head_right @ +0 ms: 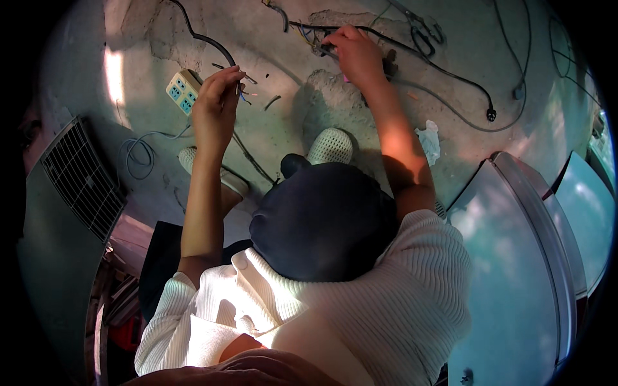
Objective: The person strips the insulation from electric wires using scissors and twists the exposed copper strands together by hand.
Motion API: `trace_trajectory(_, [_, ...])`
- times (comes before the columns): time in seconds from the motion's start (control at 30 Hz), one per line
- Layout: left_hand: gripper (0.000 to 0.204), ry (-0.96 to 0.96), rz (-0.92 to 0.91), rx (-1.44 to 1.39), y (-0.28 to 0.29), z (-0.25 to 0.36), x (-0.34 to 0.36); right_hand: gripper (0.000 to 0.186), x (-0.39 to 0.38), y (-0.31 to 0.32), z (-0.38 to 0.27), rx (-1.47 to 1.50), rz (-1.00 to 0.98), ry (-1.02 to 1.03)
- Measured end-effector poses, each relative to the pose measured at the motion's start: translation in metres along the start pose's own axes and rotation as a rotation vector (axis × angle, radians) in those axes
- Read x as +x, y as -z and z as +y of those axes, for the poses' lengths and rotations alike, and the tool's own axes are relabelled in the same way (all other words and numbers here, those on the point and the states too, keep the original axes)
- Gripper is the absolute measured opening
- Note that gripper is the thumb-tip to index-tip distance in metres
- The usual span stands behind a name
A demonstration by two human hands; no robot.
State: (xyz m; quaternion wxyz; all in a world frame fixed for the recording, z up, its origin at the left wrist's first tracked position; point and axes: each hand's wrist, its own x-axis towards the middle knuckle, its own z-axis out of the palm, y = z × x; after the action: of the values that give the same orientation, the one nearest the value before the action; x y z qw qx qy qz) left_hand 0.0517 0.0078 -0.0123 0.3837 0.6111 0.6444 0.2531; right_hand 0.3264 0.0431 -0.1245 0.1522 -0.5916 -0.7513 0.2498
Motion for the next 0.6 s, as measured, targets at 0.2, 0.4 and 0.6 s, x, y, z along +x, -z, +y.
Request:
trace_trajectory(0.2, [0.022,-0.11,-0.029,-0.006,-0.028,-0.024,0.013,0.018,0.026,0.006,-0.002,-0.243,-0.129,0.154])
trace_trajectory(0.4, [0.028,0.123,-0.172,-0.097,-0.05,-0.052,0.03,0.016,0.027,0.005,0.003,-0.373,-0.15,0.206])
trace_trajectory(0.6, [0.026,0.25,-0.213,-0.291,-0.062,-0.028,0.03,0.018,0.014,0.025,-0.008,0.502,-0.348,-0.431])
